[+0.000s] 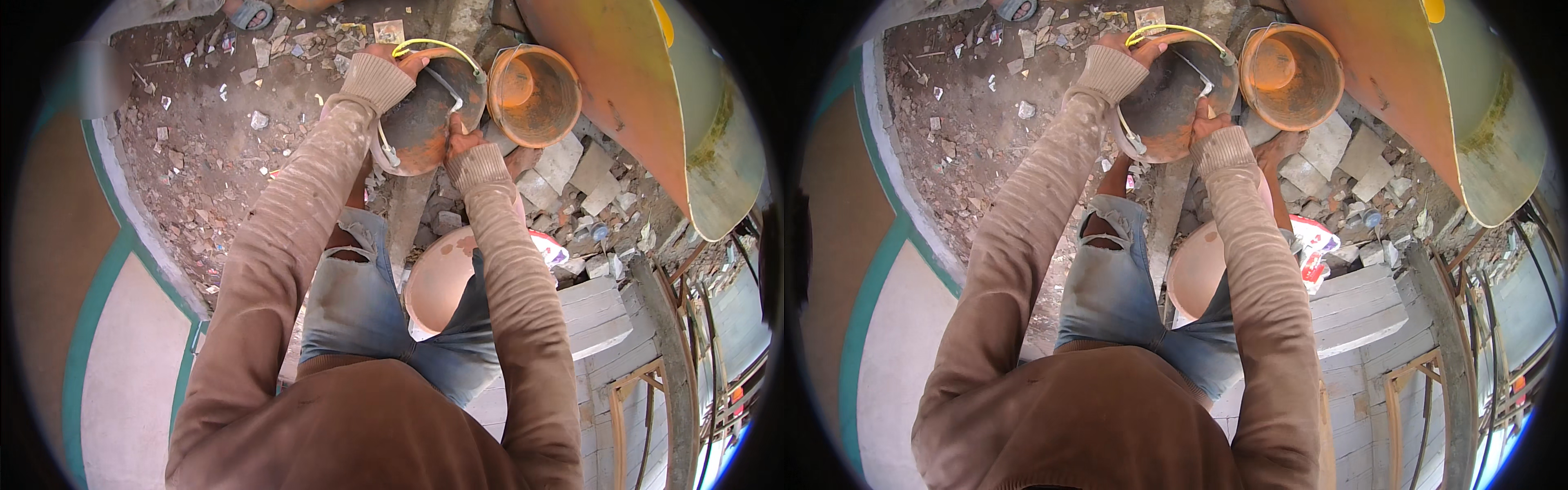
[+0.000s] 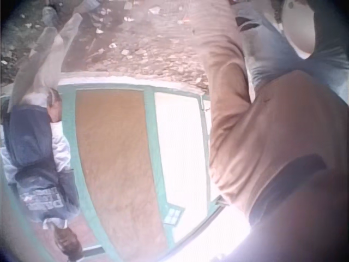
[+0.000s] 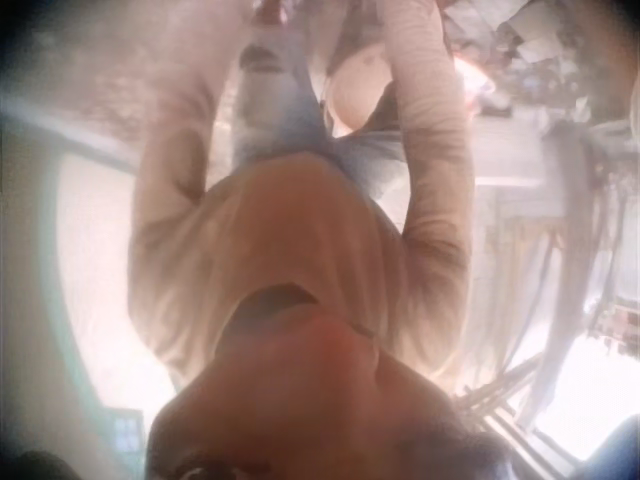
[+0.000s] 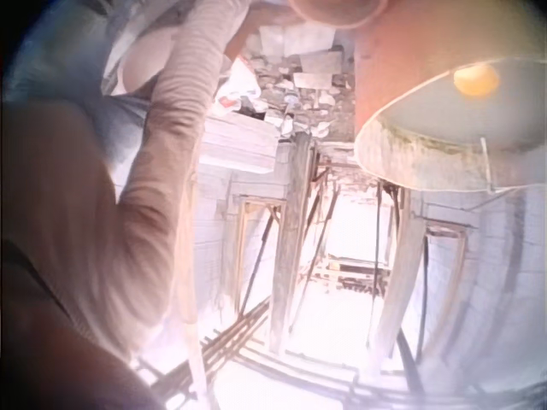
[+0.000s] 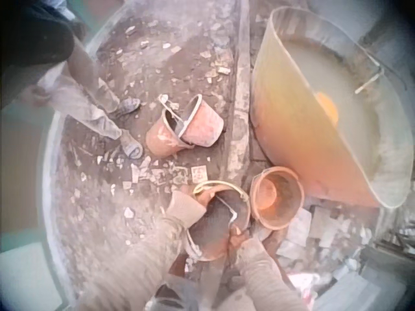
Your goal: The person cleans several small buckets by using a trowel to scrape out residue, rinsing them in a large vat of water, and stacking them.
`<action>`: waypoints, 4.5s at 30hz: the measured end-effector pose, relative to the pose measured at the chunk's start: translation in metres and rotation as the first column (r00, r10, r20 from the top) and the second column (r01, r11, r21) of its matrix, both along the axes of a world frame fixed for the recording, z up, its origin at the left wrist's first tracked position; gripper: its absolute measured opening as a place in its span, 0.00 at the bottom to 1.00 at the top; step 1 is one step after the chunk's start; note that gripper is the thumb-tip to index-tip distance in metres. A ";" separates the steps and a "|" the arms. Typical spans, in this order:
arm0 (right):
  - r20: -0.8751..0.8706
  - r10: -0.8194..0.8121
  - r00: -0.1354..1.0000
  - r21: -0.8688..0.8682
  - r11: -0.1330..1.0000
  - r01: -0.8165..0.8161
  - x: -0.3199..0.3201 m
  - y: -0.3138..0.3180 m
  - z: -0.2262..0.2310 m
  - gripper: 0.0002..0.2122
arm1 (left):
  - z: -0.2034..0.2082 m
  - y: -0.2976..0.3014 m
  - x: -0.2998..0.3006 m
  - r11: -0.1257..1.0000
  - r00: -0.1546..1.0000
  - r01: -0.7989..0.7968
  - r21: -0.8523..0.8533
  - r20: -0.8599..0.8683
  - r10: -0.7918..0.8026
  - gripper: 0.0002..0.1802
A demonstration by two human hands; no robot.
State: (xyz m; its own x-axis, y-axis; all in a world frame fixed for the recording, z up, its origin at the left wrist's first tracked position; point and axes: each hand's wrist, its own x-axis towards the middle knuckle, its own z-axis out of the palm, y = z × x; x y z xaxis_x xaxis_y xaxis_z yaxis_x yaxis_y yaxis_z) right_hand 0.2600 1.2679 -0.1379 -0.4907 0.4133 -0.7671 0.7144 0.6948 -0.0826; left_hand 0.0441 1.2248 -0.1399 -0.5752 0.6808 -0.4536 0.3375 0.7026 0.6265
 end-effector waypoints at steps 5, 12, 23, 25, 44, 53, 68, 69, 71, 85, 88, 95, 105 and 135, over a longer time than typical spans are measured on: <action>-0.112 -0.049 0.992 -0.262 0.965 0.018 -0.016 -0.005 0.015 0.23 | -0.028 -0.021 -0.023 0.992 0.994 -0.108 0.064 -0.005 0.108 0.25; -0.187 -0.716 0.673 -0.340 0.690 0.639 0.074 -0.005 0.150 0.17 | 0.043 -0.061 -0.010 0.928 0.958 -0.283 0.241 0.022 0.287 0.16; -0.876 -0.401 -0.267 -0.476 0.630 0.614 -0.051 0.061 0.232 0.17 | -0.064 -0.157 0.033 0.985 0.990 0.135 0.108 0.016 -0.137 0.13; -0.949 -0.287 -0.133 -0.311 0.767 0.561 -0.060 0.059 0.184 0.18 | -0.073 -0.150 0.024 0.982 0.995 0.097 0.160 -0.016 -0.095 0.15; -0.411 -0.323 0.852 0.068 0.922 0.382 -0.006 0.047 0.108 0.17 | -0.122 -0.147 -0.045 0.906 0.902 0.422 0.024 -0.111 -0.417 0.18; -0.900 -0.280 0.332 -0.021 0.791 0.611 -0.017 0.043 0.144 0.17 | -0.086 -0.106 -0.038 0.845 0.831 0.532 -0.048 -0.161 -0.532 0.17; -0.593 -0.803 0.059 -0.362 0.331 0.871 0.089 0.006 0.173 0.13 | 0.029 0.003 -0.096 0.990 0.793 -0.131 0.059 0.605 0.069 0.16; -0.538 -0.843 0.001 -0.415 0.266 0.870 0.092 0.004 0.168 0.14 | 0.030 0.006 -0.099 0.992 0.771 -0.107 0.061 0.636 0.044 0.16; -0.403 -0.908 -0.113 -0.508 0.119 0.853 0.099 -0.009 0.152 0.16 | 0.035 0.004 -0.106 0.997 0.719 -0.056 0.053 0.695 0.003 0.16; -0.633 -0.771 0.072 -0.114 0.184 0.976 -0.007 0.015 -0.013 0.29 | -0.025 -0.080 -0.084 0.972 0.613 -0.137 -0.192 0.754 0.236 0.20; -0.598 -0.792 -0.127 -0.342 0.108 0.934 -0.023 0.004 -0.006 0.23 | -0.023 -0.101 -0.080 0.956 0.983 0.076 -0.285 0.182 -0.023 0.35; -0.594 -0.804 0.005 -0.415 0.312 0.855 -0.041 -0.046 0.092 0.18 | 0.105 -0.082 0.075 0.916 0.923 0.366 0.165 0.064 -0.380 0.34; -0.794 -0.432 -0.427 -0.603 0.476 0.640 -0.028 -0.013 0.261 0.17 | -0.025 -0.129 0.080 0.902 0.658 -0.420 0.097 0.717 0.230 0.20; -0.887 -0.408 0.217 -0.075 0.590 0.804 0.002 -0.029 0.157 0.22 | -0.035 -0.098 0.124 0.893 0.883 0.397 -0.210 0.354 -0.309 0.24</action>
